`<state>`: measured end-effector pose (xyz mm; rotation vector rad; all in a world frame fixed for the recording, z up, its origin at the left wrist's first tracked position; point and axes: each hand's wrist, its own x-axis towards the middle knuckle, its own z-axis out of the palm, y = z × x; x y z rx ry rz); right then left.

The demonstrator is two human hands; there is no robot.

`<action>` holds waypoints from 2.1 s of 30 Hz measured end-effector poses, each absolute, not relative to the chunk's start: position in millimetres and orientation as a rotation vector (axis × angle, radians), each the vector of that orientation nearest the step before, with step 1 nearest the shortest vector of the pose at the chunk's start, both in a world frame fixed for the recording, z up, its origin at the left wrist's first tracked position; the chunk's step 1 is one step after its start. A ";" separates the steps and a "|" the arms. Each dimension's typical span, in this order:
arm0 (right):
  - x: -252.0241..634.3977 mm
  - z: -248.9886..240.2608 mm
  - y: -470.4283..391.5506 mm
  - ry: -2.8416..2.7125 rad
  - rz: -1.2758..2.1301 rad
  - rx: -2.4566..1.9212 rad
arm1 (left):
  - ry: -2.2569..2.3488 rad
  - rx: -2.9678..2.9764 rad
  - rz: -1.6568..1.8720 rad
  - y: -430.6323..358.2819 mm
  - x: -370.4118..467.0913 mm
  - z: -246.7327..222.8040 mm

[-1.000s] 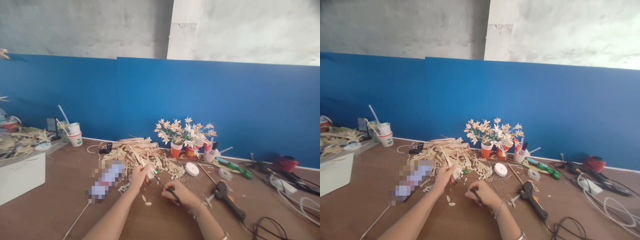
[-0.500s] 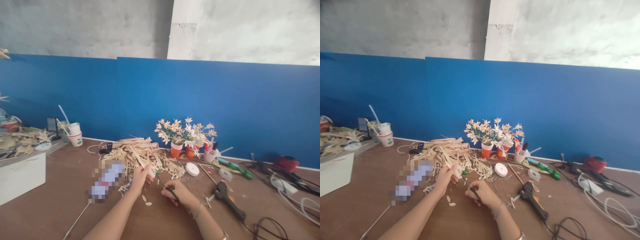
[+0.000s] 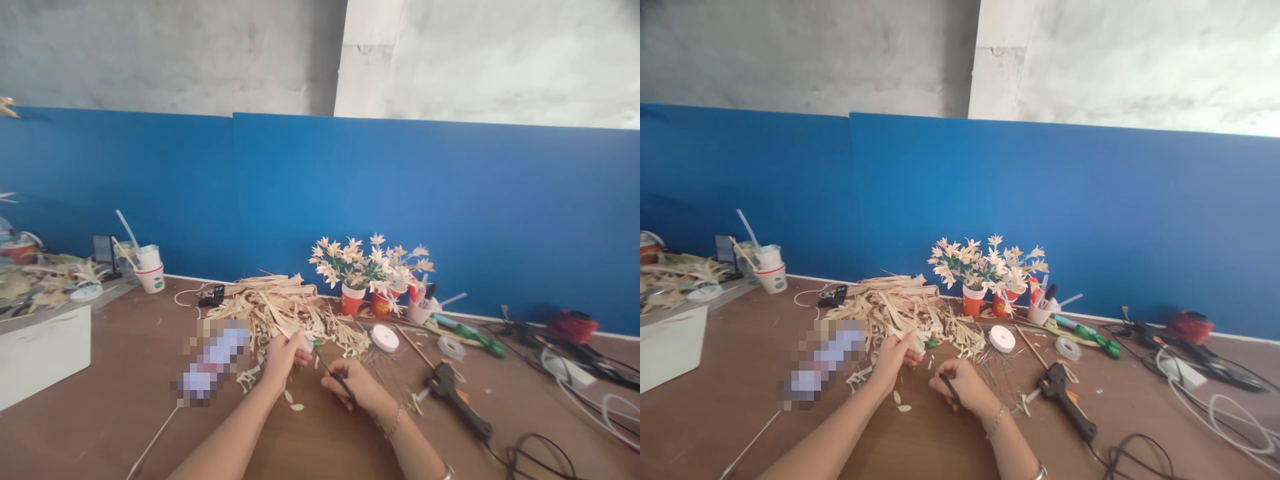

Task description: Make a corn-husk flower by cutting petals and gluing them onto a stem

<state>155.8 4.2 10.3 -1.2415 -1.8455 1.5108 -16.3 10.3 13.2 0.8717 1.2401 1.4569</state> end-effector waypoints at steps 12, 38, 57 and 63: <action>150.9 14.6 -0.2 -1.866 1.477 -1.243 | 1.218 0.816 1.482 9.7 -14.5 15.5; 155.8 22.4 -1.4 -1.869 1.523 -1.255 | 1.192 0.808 1.482 7.7 -16.4 16.8; 156.4 17.3 0.3 -1.868 1.557 -1.124 | 1.181 0.848 1.502 3.7 -15.6 27.4; 154.4 13.8 0.4 -1.846 1.541 -1.155 | 1.243 0.852 1.473 1.7 -12.1 27.5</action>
